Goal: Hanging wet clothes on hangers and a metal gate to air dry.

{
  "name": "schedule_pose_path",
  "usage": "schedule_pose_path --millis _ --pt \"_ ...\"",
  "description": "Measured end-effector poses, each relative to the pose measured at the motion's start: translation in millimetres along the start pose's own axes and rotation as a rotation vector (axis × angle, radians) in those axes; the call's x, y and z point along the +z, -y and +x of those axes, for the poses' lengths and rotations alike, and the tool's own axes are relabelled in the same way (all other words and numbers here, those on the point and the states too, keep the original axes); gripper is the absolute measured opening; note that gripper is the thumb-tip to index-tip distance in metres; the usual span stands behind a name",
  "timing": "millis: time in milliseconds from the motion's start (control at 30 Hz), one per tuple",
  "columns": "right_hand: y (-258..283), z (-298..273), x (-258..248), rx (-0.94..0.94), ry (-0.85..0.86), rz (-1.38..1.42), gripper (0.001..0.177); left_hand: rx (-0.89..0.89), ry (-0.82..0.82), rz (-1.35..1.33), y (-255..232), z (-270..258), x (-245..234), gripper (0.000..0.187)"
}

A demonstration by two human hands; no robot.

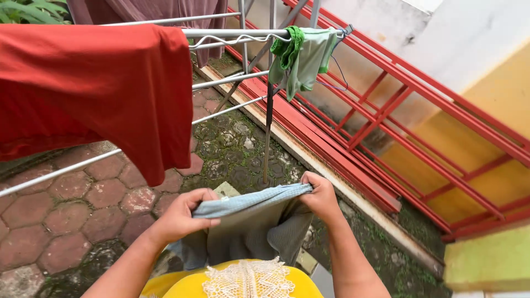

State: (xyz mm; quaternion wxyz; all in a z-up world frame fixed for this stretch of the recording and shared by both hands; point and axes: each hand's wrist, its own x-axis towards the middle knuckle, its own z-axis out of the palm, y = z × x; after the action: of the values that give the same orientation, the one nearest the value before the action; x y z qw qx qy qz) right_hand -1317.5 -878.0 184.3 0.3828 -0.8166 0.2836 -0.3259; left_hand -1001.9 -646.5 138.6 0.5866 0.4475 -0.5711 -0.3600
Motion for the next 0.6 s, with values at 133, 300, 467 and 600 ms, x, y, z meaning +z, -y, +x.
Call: schedule_pose_path --millis 133,300,467,600 --pt "11.6 45.5 -39.3 -0.088 0.018 0.116 0.03 -0.3 0.294 0.298 6.1 34.7 27.9 0.044" --pt "-0.3 89.5 -68.9 -0.301 0.109 0.097 0.033 -0.534 0.466 1.273 32.4 73.3 29.2 0.047" --pt "-77.0 94.4 -101.3 -0.174 0.025 0.313 0.035 0.199 -0.184 1.338 26.6 104.6 -6.5 0.033" --pt "-108.1 88.3 -111.8 -0.093 -0.047 0.382 0.035 0.609 -0.244 1.424 0.2 136.1 -13.5 0.028"
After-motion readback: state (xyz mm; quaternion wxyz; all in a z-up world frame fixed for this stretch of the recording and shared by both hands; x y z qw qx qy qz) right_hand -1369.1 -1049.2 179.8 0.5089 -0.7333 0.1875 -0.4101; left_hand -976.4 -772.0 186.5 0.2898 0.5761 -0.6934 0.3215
